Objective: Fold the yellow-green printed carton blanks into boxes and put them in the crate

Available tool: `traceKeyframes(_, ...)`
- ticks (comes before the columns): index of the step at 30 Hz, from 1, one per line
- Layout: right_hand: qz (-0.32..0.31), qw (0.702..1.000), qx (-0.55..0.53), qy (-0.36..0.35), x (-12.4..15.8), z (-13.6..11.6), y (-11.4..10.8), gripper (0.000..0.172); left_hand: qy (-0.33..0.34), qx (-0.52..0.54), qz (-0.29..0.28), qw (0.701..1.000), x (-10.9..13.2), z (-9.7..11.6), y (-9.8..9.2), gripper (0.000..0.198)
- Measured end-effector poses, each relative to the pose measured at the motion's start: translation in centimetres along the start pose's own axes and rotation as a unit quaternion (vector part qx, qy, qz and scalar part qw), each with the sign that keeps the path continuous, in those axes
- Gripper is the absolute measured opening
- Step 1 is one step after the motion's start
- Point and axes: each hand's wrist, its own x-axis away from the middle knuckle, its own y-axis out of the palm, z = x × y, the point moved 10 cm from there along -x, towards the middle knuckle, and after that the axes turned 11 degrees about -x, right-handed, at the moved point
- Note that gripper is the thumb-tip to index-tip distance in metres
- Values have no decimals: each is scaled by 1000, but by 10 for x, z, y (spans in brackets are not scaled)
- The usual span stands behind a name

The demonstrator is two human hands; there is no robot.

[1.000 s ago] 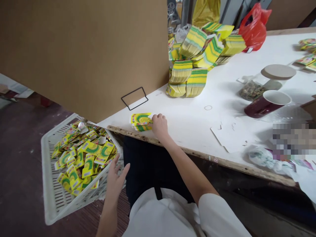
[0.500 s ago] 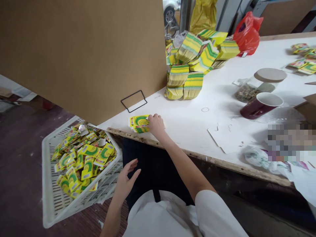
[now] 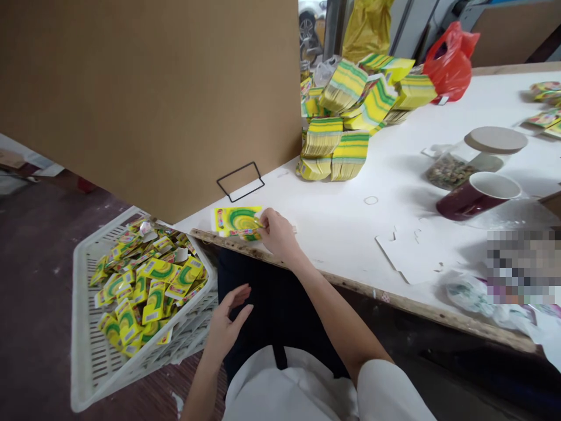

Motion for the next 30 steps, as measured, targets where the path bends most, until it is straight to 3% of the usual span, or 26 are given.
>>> traceKeyframes(3, -58, 981, -181, -45, 38, -27, 18, 13, 43, 137, 101, 985, -1, 7, -21, 64)
traceKeyframes(5, -132, 963, -232, -47, 68, -38, 46, 15, 69, 216, 177, 958, -1, 12, -37, 69)
traceKeyframes(7, -191, 944, -265, -54, 97, -43, 73, 16, 68, 272, 219, 935, -3, 15, -48, 69)
traceKeyframes(11, -202, 927, -315, -35, 126, -36, 100, 18, 36, 358, 234, 903, -8, 23, -54, 68)
traceKeyframes(17, -154, 935, -313, -54, 132, -44, 93, 13, 25, 371, 290, 882, 4, 27, -55, 57)
traceKeyframes(21, -152, 929, -336, -25, 140, -47, 100, 15, 30, 392, 284, 875, 7, 32, -52, 58)
traceKeyframes(25, -177, 917, -358, 10, 150, -46, 113, 18, -7, 450, 263, 853, 6, 30, -49, 56)
traceKeyframes(27, -196, 909, -367, 36, 153, -44, 120, 23, -27, 476, 266, 838, 6, 26, -50, 54)
traceKeyframes(30, -205, 908, -361, 56, 155, -39, 123, 44, -52, 497, 285, 818, 9, 18, -52, 53)
